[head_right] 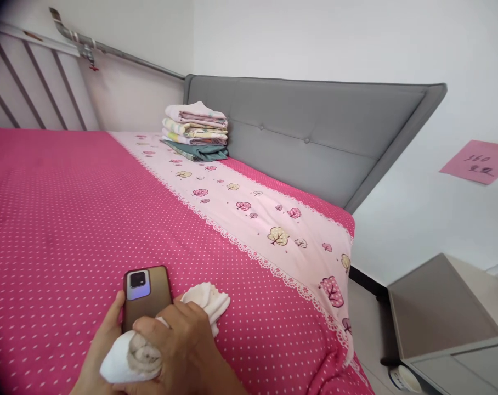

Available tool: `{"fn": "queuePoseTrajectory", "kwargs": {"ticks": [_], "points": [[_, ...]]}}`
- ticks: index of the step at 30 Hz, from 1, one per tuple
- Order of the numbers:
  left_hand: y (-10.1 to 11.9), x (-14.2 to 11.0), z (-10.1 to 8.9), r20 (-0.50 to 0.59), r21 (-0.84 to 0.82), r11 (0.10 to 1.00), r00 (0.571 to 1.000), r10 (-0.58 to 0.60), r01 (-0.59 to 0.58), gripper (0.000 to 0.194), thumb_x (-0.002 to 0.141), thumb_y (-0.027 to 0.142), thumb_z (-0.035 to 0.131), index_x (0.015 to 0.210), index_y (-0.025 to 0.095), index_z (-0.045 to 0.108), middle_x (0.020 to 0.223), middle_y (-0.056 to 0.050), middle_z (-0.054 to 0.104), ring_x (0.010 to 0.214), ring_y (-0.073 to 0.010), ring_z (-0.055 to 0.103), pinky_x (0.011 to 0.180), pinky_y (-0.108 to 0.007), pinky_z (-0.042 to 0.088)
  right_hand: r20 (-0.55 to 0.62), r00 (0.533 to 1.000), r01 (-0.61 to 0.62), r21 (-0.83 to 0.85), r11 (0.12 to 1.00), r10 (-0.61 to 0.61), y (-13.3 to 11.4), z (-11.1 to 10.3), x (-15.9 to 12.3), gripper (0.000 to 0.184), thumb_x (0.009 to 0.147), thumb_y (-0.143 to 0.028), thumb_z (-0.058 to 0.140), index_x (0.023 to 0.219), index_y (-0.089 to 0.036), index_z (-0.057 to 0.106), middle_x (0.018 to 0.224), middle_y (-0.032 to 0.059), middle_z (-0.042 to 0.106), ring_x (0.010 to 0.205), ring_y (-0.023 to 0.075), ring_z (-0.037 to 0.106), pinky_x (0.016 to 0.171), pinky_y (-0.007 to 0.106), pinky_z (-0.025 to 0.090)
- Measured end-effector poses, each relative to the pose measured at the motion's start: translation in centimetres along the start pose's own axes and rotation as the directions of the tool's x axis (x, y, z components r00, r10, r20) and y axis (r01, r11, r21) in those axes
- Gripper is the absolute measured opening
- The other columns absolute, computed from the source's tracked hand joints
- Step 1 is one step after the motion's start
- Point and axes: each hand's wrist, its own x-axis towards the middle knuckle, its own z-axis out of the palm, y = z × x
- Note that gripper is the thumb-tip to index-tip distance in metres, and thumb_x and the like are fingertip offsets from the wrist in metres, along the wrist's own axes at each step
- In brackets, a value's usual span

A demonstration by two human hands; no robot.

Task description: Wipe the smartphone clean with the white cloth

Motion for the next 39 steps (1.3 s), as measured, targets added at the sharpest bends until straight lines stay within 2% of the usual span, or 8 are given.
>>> {"fn": "queuePoseTrajectory", "kwargs": {"ticks": [9, 17, 25, 31, 39], "points": [[-0.09, -0.12, 0.04, -0.004, -0.019, 0.999, 0.999, -0.041, 0.041, 0.049, 0.087, 0.050, 0.041, 0.082, 0.009, 0.068, 0.069, -0.014, 0.071, 0.073, -0.0292, 0.070, 0.075, -0.046, 0.054, -0.032, 0.999, -0.003, 0.058, 0.998, 0.005, -0.09, -0.55, 0.35, 0.051, 0.079, -0.066, 0.039, 0.103, -0.022, 0.052, 0.073, 0.0013, 0.058, 0.066, 0.0184, 0.056, 0.065, 0.033, 0.042], [-0.06, -0.59, 0.23, 0.014, -0.010, 0.997, 0.997, -0.075, 0.076, 0.063, 0.086, 0.057, 0.036, 0.103, 0.003, 0.064, 0.068, -0.017, 0.070, 0.073, -0.0326, 0.069, 0.077, -0.050, 0.052, -0.049, 0.999, 0.004, 0.079, 0.997, 0.000, -0.30, -0.66, 0.40, 0.050, 0.080, -0.063, 0.039, 0.104, -0.021, 0.052, 0.073, 0.0022, 0.058, 0.064, 0.0185, 0.055, 0.064, 0.033, 0.042], [-0.02, -0.23, -0.18, 0.022, -0.016, 0.997, 0.997, -0.071, 0.072, 0.054, 0.086, 0.054, 0.039, 0.081, 0.008, 0.067, 0.068, -0.016, 0.070, 0.074, -0.0308, 0.069, 0.076, -0.047, 0.054, -0.036, 0.999, 0.004, 0.065, 0.998, -0.001, -0.33, -0.75, 0.40, 0.051, 0.080, -0.063, 0.040, 0.105, -0.020, 0.052, 0.072, 0.0021, 0.057, 0.064, 0.0181, 0.055, 0.066, 0.033, 0.042], [-0.02, -0.35, -0.30, 0.036, 0.003, 0.999, 0.999, -0.041, 0.041, 0.051, 0.088, 0.050, 0.039, 0.078, 0.008, 0.068, 0.071, -0.017, 0.071, 0.076, -0.0314, 0.069, 0.075, -0.048, 0.054, -0.034, 0.999, -0.005, 0.062, 0.998, 0.007, -0.34, -0.60, 0.25, 0.052, 0.079, -0.064, 0.041, 0.104, -0.021, 0.052, 0.072, 0.0020, 0.057, 0.065, 0.0184, 0.055, 0.066, 0.033, 0.043], [-0.09, -0.16, -0.22, 0.030, -0.005, 1.000, 0.999, -0.023, 0.023, 0.048, 0.087, 0.049, 0.041, 0.078, 0.010, 0.068, 0.071, -0.014, 0.071, 0.076, -0.0289, 0.069, 0.078, -0.045, 0.054, -0.058, 0.998, 0.000, 0.087, 0.996, 0.005, -0.31, -0.46, 0.23, 0.054, 0.079, -0.066, 0.039, 0.105, -0.021, 0.053, 0.072, 0.0020, 0.058, 0.065, 0.0184, 0.056, 0.068, 0.034, 0.044]]}}
